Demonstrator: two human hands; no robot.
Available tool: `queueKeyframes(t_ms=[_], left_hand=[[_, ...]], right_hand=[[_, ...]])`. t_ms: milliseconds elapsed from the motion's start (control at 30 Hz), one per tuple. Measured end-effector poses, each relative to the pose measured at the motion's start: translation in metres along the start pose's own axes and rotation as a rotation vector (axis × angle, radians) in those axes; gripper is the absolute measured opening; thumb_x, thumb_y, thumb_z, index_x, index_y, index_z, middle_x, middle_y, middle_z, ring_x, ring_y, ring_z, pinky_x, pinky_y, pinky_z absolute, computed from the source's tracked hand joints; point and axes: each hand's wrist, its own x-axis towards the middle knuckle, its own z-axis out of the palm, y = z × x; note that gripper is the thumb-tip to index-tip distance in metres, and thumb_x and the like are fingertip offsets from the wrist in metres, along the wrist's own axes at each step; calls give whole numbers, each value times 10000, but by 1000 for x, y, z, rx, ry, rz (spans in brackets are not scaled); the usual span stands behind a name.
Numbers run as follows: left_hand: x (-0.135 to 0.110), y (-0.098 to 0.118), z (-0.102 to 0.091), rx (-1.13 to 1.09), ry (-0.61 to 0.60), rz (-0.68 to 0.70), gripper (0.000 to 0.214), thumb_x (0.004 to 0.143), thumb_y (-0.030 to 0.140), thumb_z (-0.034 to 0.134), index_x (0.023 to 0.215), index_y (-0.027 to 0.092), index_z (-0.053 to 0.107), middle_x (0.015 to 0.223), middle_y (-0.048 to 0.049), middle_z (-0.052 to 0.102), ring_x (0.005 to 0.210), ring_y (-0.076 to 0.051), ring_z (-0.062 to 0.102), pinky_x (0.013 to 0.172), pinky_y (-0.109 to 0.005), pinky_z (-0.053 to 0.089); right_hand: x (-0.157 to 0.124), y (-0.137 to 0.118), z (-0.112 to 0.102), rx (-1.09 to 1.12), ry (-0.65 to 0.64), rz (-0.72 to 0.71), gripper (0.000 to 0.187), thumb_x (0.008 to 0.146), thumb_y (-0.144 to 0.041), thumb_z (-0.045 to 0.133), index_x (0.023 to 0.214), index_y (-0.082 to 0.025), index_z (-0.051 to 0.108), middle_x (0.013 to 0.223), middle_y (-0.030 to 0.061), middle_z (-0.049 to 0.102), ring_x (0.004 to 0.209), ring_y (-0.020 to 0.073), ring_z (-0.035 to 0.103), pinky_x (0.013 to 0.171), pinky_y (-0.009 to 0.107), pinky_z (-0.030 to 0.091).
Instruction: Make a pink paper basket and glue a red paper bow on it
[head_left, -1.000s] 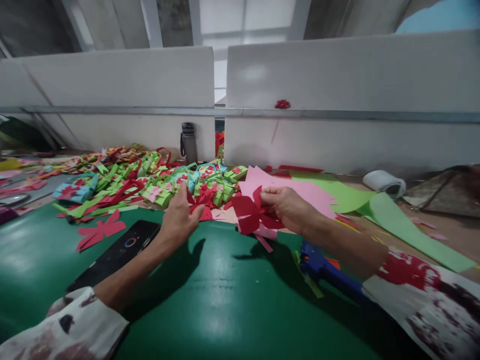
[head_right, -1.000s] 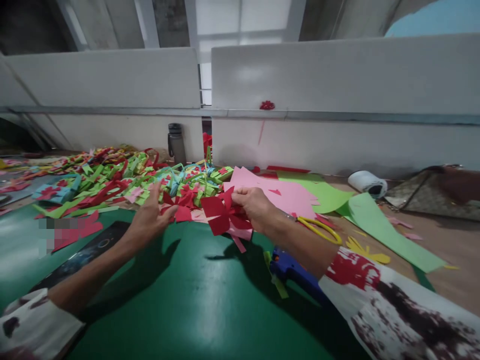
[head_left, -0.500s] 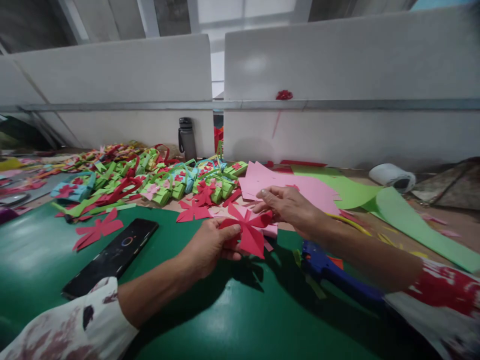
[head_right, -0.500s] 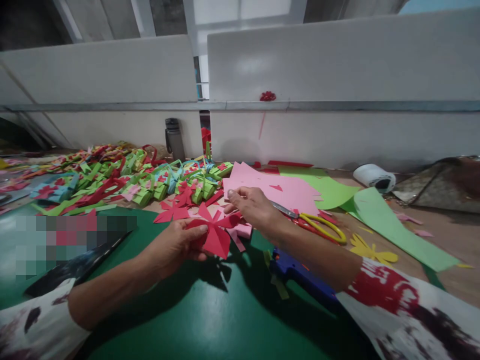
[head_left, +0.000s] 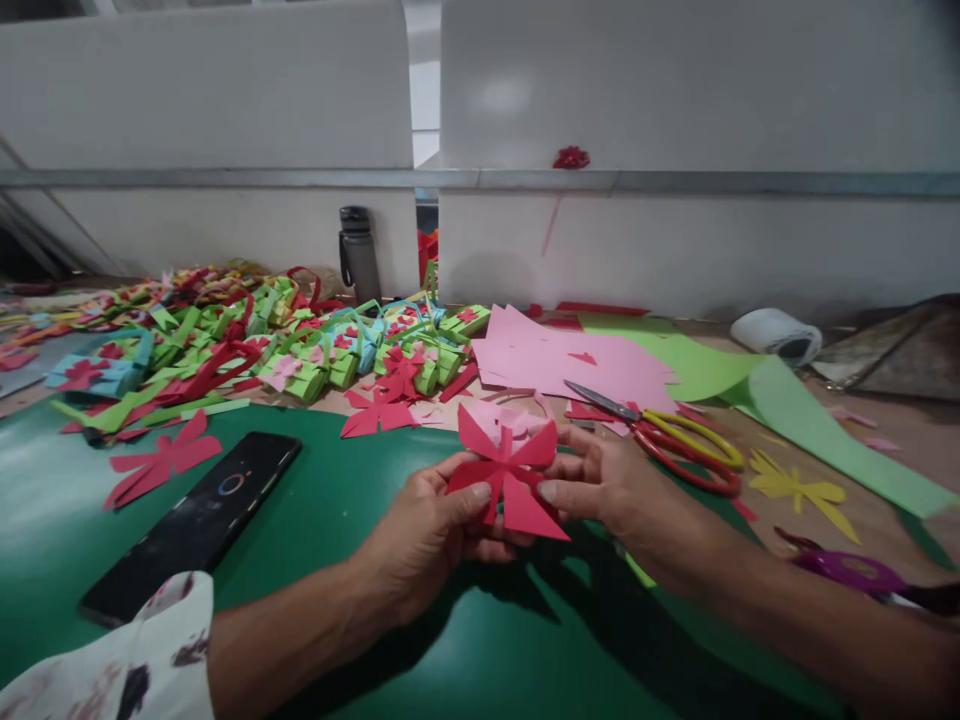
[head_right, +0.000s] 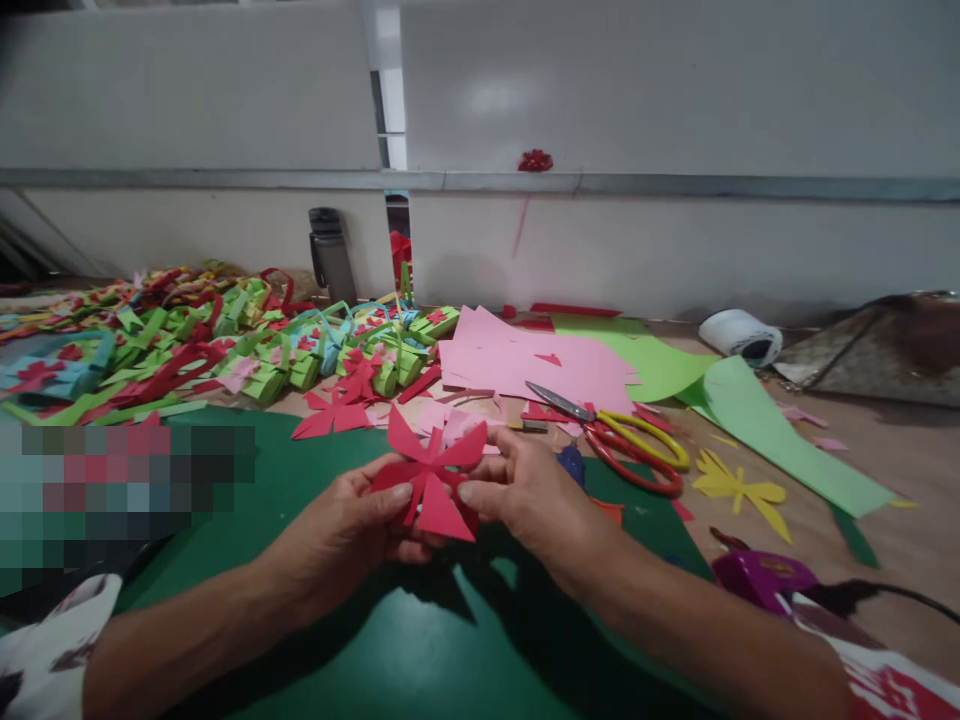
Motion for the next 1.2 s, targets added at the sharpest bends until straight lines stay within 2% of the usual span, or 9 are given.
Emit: queueKeyframes(t_ms=[133, 267, 367, 433, 600, 700, 800, 933, 1200], left_hand=[[-2, -7, 2, 18, -21, -30, 314, 800, 165, 629, 1096, 86, 559, 869, -127, 680, 678, -161, 670, 573, -222, 532], [0, -11, 4, 25, 36, -66, 416, 736, 121, 678, 1124, 107, 529, 901, -118, 679, 687, -170, 670, 562, -242, 548], [1, -12, 3, 31, 42, -65, 467, 732, 123, 674, 1169, 120, 509, 939, -130, 683, 701, -178, 672, 585, -278, 560], [3, -14, 1, 30, 15, -48, 482, 742, 133, 665, 1197, 127, 506, 931, -131, 691, 682, -167, 670, 606, -288, 559], [5, -16, -1, 7, -9, -22, 521, 727, 153, 676, 1224, 140, 520, 920, -133, 698, 672, -157, 671, 611, -270, 545], [6, -14, -1, -6, -3, -23, 525, 686, 171, 701, 1189, 126, 558, 885, -131, 695, 656, -164, 666, 585, -258, 528], [6, -12, 0, -25, 24, 3, 486, 645, 173, 738, 1111, 114, 612, 847, -108, 691, 658, -151, 655, 662, -275, 517], [5, -11, 2, -16, 97, 7, 410, 648, 159, 745, 1045, 117, 650, 798, -77, 688, 663, -134, 645, 725, -277, 492], [4, -8, 6, -14, 95, 33, 393, 686, 147, 696, 1073, 111, 640, 771, -83, 702, 626, -144, 652, 675, -257, 492]], right_hand=[[-14, 9, 0, 18, 83, -10, 572, 635, -218, 702, 1166, -197, 490, 781, 18, 693, 630, 160, 642, 578, 268, 490], [-21, 16, -6, -33, 133, -22, 597, 652, -234, 681, 1202, -207, 450, 654, -46, 625, 535, 125, 575, 479, 218, 403], [-23, 22, -10, -134, 122, -53, 554, 683, -198, 638, 1204, -199, 452, 592, -80, 561, 469, 81, 470, 437, 193, 316], [-23, 26, -13, -187, 106, -65, 542, 696, -173, 612, 1213, -190, 451, 605, -78, 550, 481, 75, 443, 444, 195, 302], [-16, 39, -19, -205, 113, -51, 603, 695, -235, 623, 1256, -177, 408, 659, -54, 565, 499, 85, 461, 456, 206, 328], [-10, 48, -23, -128, 101, -17, 674, 680, -296, 654, 1282, -175, 378, 679, -33, 597, 532, 122, 538, 482, 226, 398], [-7, 55, -26, -112, 79, 0, 719, 687, -340, 676, 1310, -183, 354, 718, 1, 637, 627, 182, 620, 546, 269, 475], [-8, 57, -25, -139, 82, 18, 723, 701, -393, 684, 1318, -189, 369, 787, 33, 665, 675, 211, 652, 597, 307, 523], [-7, 59, -25, -92, 35, 37, 774, 707, -397, 703, 1346, -197, 315, 819, 34, 640, 734, 227, 648, 638, 332, 512]])
